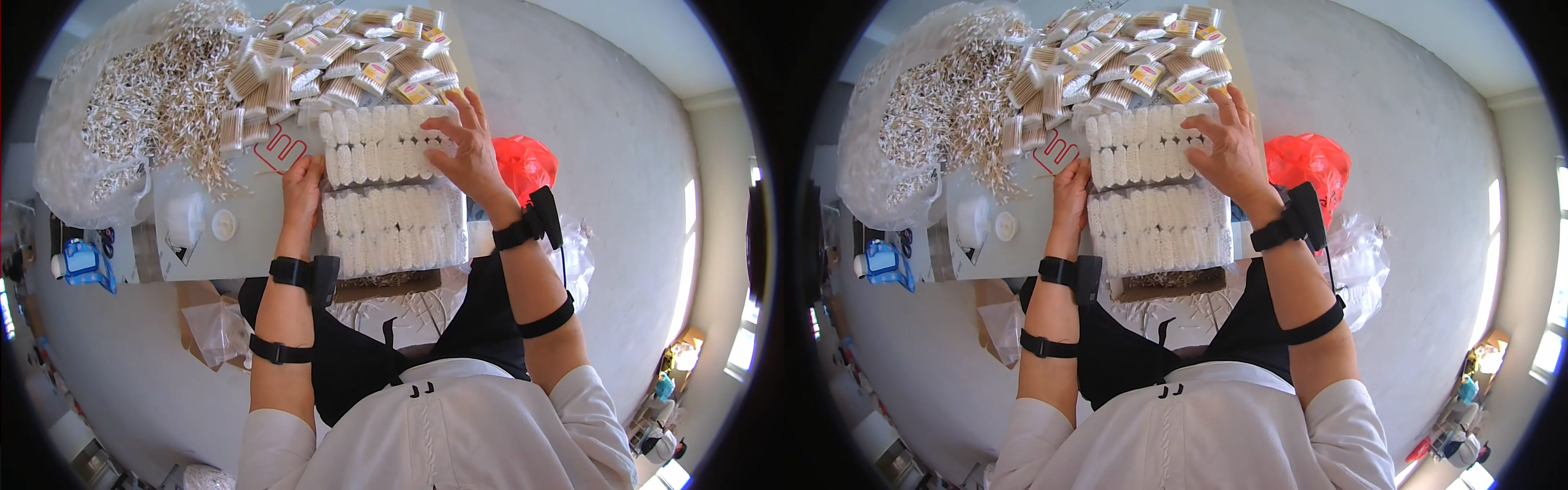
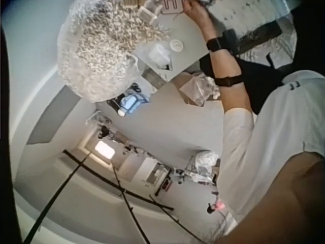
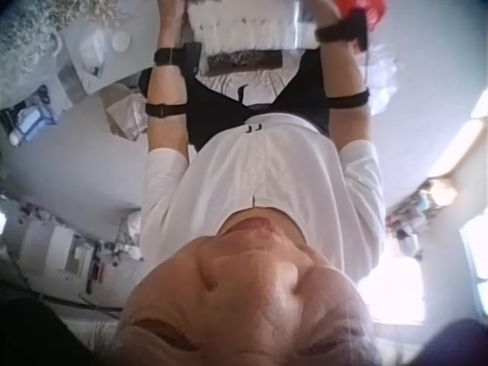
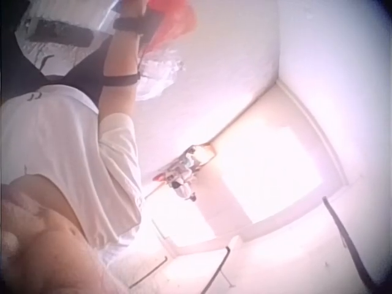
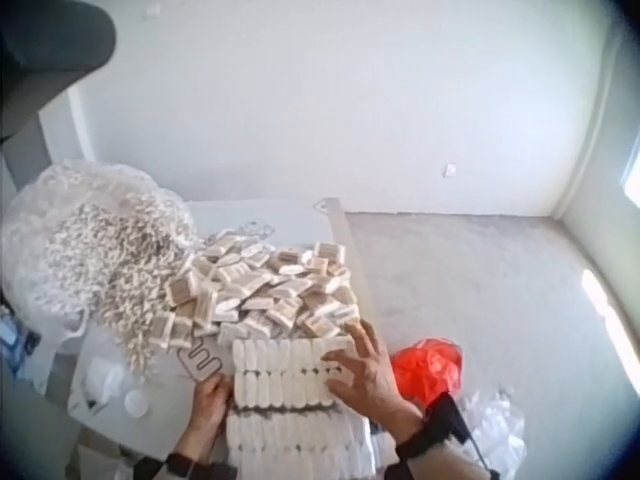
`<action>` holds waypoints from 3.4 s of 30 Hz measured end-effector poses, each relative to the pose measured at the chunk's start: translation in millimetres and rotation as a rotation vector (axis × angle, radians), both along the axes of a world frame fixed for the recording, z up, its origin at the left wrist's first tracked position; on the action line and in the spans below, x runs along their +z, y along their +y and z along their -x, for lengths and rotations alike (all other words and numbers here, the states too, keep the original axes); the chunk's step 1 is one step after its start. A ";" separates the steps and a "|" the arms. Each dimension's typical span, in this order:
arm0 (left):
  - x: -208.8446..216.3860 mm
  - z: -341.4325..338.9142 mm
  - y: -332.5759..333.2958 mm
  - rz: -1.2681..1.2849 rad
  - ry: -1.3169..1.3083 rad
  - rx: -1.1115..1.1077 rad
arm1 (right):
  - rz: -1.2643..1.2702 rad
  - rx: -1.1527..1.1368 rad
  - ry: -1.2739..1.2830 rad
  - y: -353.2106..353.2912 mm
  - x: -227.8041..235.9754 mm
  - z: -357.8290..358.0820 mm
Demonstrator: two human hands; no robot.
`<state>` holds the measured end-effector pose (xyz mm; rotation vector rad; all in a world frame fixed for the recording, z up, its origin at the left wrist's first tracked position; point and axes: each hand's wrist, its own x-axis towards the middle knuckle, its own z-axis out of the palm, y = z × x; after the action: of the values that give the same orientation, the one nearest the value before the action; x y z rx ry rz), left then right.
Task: Packing small boxes of cotton swabs into plastic bags at a workbench.
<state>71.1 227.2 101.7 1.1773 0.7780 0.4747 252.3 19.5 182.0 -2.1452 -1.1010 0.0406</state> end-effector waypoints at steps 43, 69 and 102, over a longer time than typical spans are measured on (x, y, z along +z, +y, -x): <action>-0.6 -1.3 -2.2 -0.031 -0.018 -0.014 | 0.080 0.120 -0.084 47.1 8.4 22.0; -4.4 -0.4 -2.0 -0.017 -0.045 -0.027 | 0.093 0.144 -0.063 66.5 9.9 30.4; 6.1 -3.2 -5.7 0.004 -0.071 -0.034 | 0.060 0.199 -0.148 96.0 7.1 52.3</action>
<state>74.4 221.5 107.7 1.1616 0.6965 0.4844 200.0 115.5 189.1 -2.1103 -1.4131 0.0068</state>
